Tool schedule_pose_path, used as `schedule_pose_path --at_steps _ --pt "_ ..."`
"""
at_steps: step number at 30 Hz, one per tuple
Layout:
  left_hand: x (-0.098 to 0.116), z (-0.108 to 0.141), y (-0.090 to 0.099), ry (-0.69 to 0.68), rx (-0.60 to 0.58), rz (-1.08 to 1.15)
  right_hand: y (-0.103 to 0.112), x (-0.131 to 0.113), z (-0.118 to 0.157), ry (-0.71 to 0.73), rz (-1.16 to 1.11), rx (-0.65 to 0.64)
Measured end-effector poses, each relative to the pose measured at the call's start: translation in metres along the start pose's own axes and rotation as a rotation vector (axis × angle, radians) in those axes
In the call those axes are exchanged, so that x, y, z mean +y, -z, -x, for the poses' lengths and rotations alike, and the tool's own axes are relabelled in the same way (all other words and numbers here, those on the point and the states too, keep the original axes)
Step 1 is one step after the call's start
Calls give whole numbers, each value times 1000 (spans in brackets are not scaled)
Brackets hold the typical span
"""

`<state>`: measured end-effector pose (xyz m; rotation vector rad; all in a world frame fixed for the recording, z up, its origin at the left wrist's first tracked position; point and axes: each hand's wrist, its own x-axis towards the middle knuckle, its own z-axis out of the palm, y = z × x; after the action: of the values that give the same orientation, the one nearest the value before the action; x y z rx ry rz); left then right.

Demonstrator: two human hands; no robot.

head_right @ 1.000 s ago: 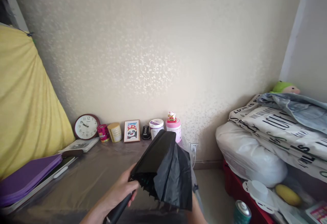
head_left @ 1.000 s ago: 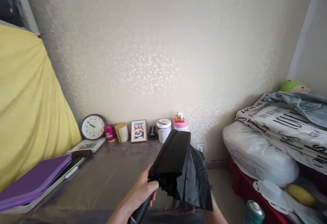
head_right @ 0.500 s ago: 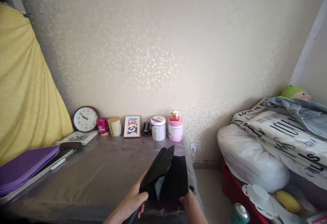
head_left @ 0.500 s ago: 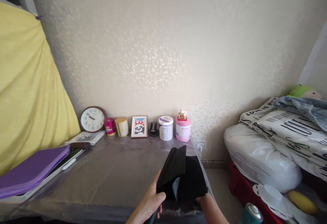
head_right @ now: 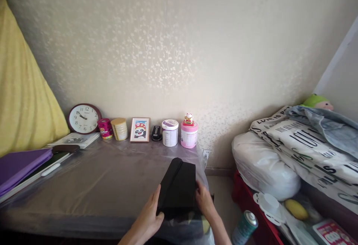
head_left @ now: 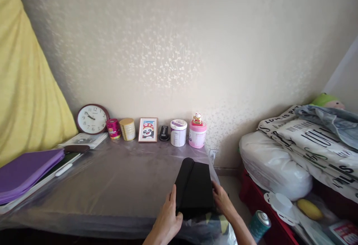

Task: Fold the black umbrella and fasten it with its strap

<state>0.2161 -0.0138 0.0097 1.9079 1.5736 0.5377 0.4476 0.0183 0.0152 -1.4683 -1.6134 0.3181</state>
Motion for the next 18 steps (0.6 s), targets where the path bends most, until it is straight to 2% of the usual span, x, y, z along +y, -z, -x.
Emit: schedule_pose_path --at_steps 2,4,11,15,18 --pt "6 3 2 17 -12 -37 13 -3 -5 -118 20 73" --pt "12 6 3 32 -21 -71 22 -12 -8 -209 25 86" --pt "20 8 3 44 -43 -185 26 -53 -11 -372 4 -115" --pt "23 8 4 56 -56 -240 23 -50 -19 -396 42 -124" --pt "25 9 5 65 -66 -271 17 -44 -26 -393 -34 -135"
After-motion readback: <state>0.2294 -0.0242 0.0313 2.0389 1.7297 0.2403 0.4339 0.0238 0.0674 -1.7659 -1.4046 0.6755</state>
